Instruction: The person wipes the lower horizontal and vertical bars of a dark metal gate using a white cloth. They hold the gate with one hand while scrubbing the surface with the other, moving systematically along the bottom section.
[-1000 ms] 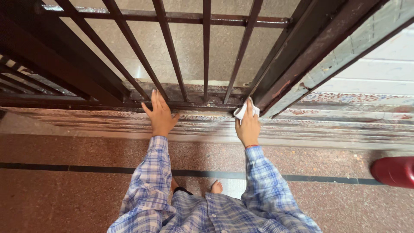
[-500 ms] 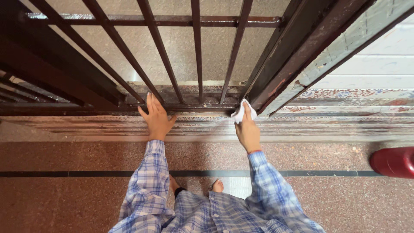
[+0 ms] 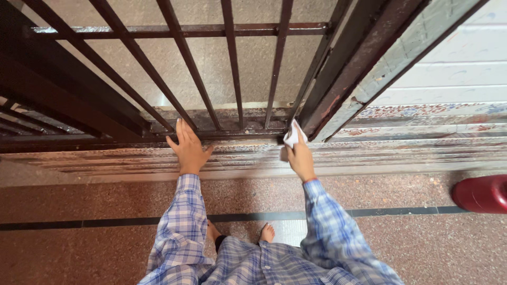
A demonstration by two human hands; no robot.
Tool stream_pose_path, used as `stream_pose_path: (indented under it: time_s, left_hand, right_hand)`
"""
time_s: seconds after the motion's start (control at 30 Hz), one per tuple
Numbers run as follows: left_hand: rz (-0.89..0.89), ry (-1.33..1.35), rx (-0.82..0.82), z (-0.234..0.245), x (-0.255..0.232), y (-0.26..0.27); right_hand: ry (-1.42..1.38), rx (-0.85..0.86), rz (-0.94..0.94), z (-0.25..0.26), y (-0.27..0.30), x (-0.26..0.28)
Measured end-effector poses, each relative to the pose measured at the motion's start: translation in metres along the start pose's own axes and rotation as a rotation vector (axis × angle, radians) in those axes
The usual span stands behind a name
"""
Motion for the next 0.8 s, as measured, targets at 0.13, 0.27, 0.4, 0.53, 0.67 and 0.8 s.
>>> stream_pose_path:
  time_s: [0.13, 0.27, 0.4, 0.53, 0.67, 0.8]
  left_hand:
    - [-0.001, -0.02, -0.018, 0.004, -0.001, 0.001]
    - [-0.012, -0.013, -0.037, 0.006, -0.002, 0.0]
    - [-0.02, 0.015, -0.062, 0.006, -0.002, 0.005]
    - [-0.009, 0.021, -0.099, 0.009, -0.001, 0.004]
    - [-0.009, -0.035, -0.1, 0.005, -0.002, 0.004]
    - [-0.016, -0.081, -0.1, -0.006, 0.0, -0.001]
  right_hand:
    - [0.137, 0.019, 0.014, -0.008, 0.037, -0.023]
    - [-0.284, -0.136, -0.02, 0.051, 0.042, 0.029]
    - [-0.11, -0.499, 0.442, 0.167, 0.027, 0.156]
    - [0.265, -0.683, 0.532, 0.23, -0.032, 0.223]
    - [0.532, -0.652, 0.385, 0.262, -0.078, 0.254]
    - [0.628, -0.551, 0.149, 0.259, -0.093, 0.248]
Point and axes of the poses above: each hand's wrist, its own y-axis away from the middle knuckle, its own z-axis out of the back of the hand, x = y × z, the point moved 8 cm from there along -y, towards the middle knuckle, and after that the axes turned 1 degree about x, right-handed, at the moved point
